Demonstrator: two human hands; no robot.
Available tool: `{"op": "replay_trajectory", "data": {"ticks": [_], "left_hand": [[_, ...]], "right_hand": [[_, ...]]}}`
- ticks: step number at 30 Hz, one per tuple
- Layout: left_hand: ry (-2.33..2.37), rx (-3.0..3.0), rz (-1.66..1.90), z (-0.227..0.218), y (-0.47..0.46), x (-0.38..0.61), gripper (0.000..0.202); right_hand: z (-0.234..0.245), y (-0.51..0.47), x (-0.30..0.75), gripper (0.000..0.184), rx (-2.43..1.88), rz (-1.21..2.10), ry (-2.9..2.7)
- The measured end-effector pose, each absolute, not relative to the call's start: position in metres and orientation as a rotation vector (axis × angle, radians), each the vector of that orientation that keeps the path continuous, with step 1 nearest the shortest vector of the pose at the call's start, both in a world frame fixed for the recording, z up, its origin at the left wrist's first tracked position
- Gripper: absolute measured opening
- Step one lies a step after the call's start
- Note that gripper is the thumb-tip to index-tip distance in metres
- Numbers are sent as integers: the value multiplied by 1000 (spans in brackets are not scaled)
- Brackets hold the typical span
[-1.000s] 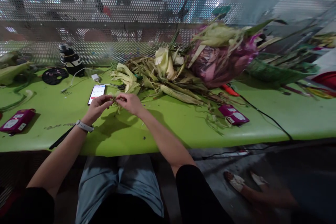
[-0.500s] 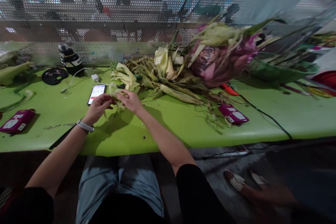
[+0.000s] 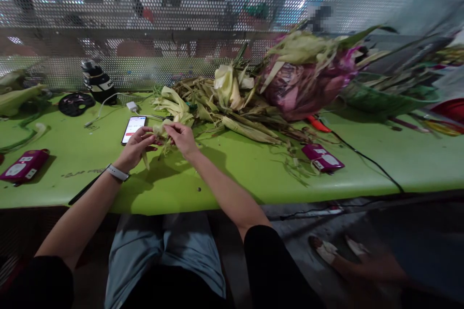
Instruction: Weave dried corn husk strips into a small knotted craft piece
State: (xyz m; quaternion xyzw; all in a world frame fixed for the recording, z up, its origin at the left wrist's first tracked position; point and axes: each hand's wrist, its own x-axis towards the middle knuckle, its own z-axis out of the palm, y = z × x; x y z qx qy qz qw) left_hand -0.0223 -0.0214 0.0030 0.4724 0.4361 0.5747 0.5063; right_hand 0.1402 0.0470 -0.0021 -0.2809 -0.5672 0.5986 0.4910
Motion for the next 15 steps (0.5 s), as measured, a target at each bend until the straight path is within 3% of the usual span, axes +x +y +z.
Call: {"op": "replay_trajectory", "data": {"ticks": [15], "left_hand": [[1026, 1316, 1515, -2, -19, -21, 35]], "right_hand": [[3, 41, 137, 27, -663, 1394, -1211]]}}
